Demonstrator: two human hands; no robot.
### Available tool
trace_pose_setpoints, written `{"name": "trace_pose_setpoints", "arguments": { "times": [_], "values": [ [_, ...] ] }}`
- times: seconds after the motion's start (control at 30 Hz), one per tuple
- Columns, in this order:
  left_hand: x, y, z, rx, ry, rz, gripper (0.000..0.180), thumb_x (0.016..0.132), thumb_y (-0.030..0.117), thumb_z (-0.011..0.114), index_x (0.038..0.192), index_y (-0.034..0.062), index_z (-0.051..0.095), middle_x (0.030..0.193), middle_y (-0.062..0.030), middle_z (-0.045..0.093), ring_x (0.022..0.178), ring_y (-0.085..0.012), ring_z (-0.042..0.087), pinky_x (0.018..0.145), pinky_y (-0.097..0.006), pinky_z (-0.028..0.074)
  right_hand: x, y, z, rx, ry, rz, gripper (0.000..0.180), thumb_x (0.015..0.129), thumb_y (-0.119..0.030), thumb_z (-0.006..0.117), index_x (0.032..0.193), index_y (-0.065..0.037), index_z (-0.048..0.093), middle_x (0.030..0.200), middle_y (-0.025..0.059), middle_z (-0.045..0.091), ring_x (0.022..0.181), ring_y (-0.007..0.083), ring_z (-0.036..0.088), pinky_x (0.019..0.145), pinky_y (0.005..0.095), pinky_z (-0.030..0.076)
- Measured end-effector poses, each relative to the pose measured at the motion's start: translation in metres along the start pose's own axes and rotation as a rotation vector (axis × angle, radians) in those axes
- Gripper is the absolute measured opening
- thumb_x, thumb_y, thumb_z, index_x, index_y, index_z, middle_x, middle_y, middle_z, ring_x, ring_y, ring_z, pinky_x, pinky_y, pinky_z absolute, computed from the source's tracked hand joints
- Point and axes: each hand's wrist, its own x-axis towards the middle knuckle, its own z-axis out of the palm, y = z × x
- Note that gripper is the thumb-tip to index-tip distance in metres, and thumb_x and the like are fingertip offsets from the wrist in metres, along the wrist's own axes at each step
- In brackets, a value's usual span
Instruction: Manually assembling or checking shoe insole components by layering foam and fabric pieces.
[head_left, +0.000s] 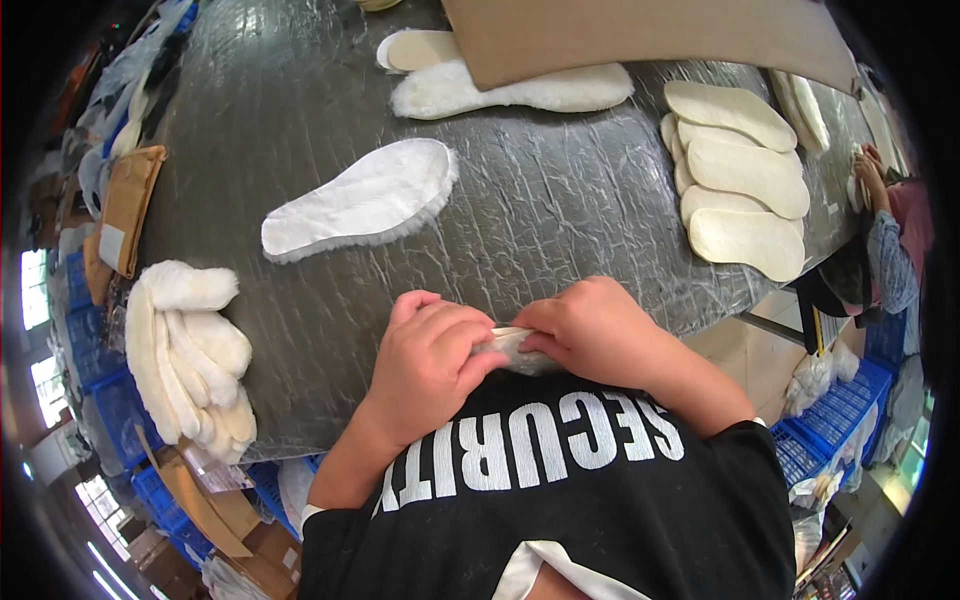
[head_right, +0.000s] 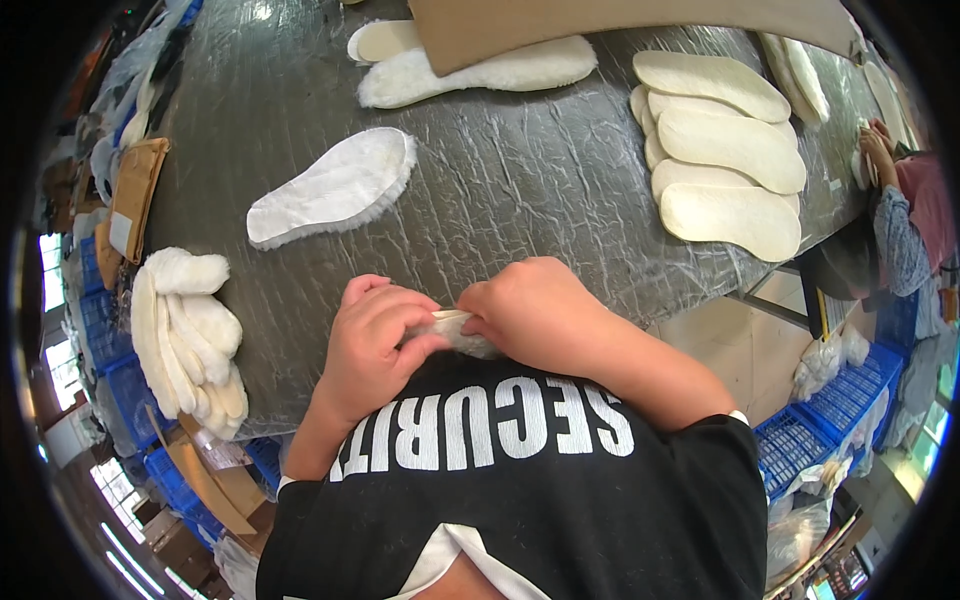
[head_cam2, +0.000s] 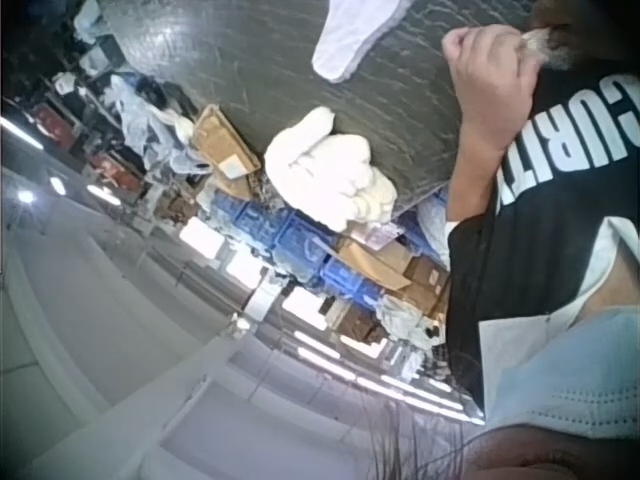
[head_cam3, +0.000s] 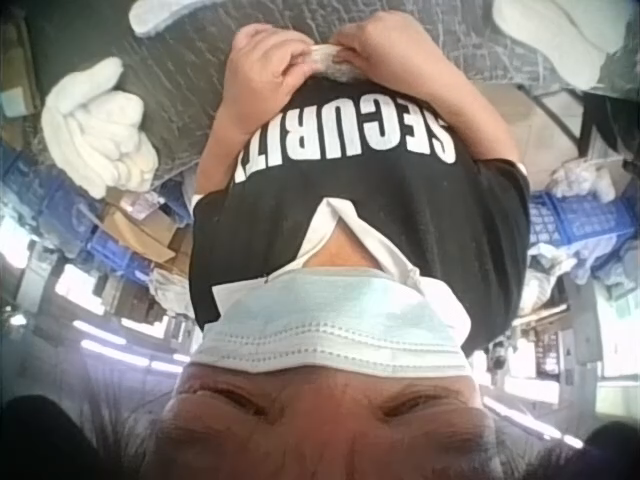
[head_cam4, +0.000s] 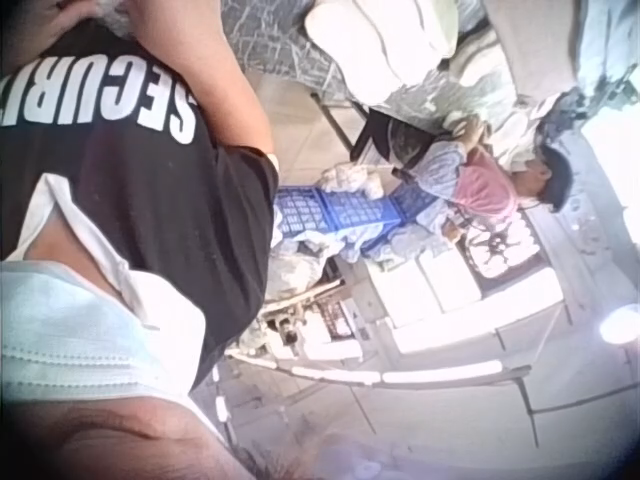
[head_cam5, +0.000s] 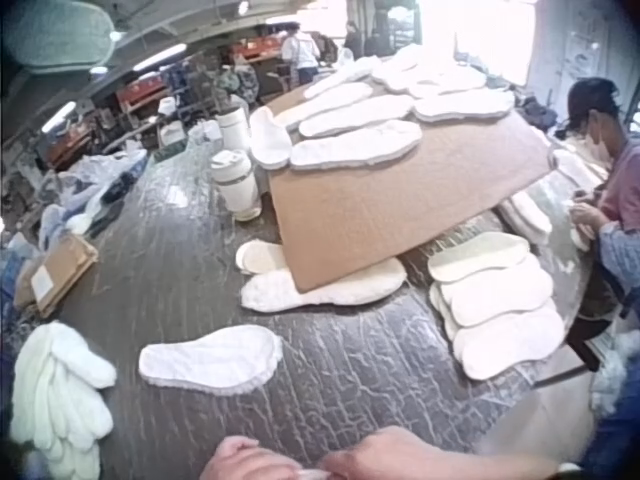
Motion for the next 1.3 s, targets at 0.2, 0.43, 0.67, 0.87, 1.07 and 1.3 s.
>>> {"name": "trace_pose_setpoints", "arguments": {
  "times": [0.2, 0.43, 0.67, 0.87, 1.07, 1.3],
  "values": [
    [-0.012, -0.007, -0.012, 0.049, -0.027, -0.139, 0.028, 0.063, 0.007, 0.079, 0.085, 0.0043, 0.061, 0.1, -0.0078, 0.066, 0.094, -0.0268, 0.06, 0.087, -0.04, 0.042, -0.001, 0.002, 0.0, 0.034, 0.023, 0.034, 0.016, 0.081, -0.023, 0.068, 0.088, -0.009, 0.071, 0.067, 0.013, 0.064, 0.065, 0.0331, 0.064, 0.062, 0.0426, 0.05],
    [-0.013, -0.003, -0.01, 0.178, 0.042, -0.058, 0.02, 0.066, 0.004, 0.075, 0.08, 0.0045, 0.061, 0.101, -0.0075, 0.062, 0.095, -0.029, 0.056, 0.086, -0.042, 0.04, -0.002, 0.004, 0.005, 0.021, 0.067, 0.071, 0.016, 0.081, -0.023, 0.068, 0.09, -0.009, 0.071, 0.067, 0.0131, 0.065, 0.065, 0.0332, 0.064, 0.061, 0.0427, 0.05],
    [-0.016, -0.006, -0.006, 0.189, 0.124, 0.007, 0.018, 0.069, 0.004, 0.072, 0.079, 0.0061, 0.058, 0.094, -0.0058, 0.062, 0.087, -0.0284, 0.055, 0.083, -0.042, 0.039, -0.005, 0.003, 0.005, 0.008, 0.123, 0.065, 0.018, 0.081, -0.022, 0.068, 0.095, -0.011, 0.07, 0.068, 0.0126, 0.066, 0.064, 0.0331, 0.064, 0.06, 0.0418, 0.051],
    [-0.019, -0.009, -0.006, 0.174, 0.037, -0.082, 0.016, 0.074, 0.006, 0.071, 0.084, 0.0069, 0.059, 0.084, -0.0041, 0.063, 0.081, -0.0243, 0.058, 0.081, -0.041, 0.038, -0.007, 0.006, 0.005, 0.041, 0.12, 0.018, 0.017, 0.081, -0.022, 0.068, 0.096, -0.013, 0.071, 0.068, 0.0121, 0.066, 0.064, 0.0326, 0.064, 0.06, 0.0412, 0.05],
    [-0.017, -0.01, -0.003, 0.154, 0.112, -0.084, 0.014, 0.078, 0.006, 0.071, 0.089, 0.0066, 0.062, 0.082, -0.0038, 0.064, 0.075, -0.0223, 0.06, 0.081, -0.041, 0.039, -0.007, 0.008, 0.003, 0.062, 0.085, 0.021, 0.017, 0.081, -0.021, 0.068, 0.096, -0.013, 0.071, 0.068, 0.0121, 0.065, 0.064, 0.0321, 0.064, 0.059, 0.041, 0.05],
    [-0.017, -0.006, -0.003, 0.23, 0.111, -0.056, 0.015, 0.077, 0.005, 0.071, 0.09, 0.0054, 0.062, 0.084, -0.0044, 0.064, 0.075, -0.022, 0.06, 0.084, -0.043, 0.04, -0.007, 0.009, 0.002, 0.102, 0.071, 0.017, 0.017, 0.08, -0.018, 0.069, 0.096, -0.014, 0.071, 0.067, 0.0115, 0.065, 0.064, 0.0321, 0.064, 0.059, 0.0404, 0.05]
  ]
}}
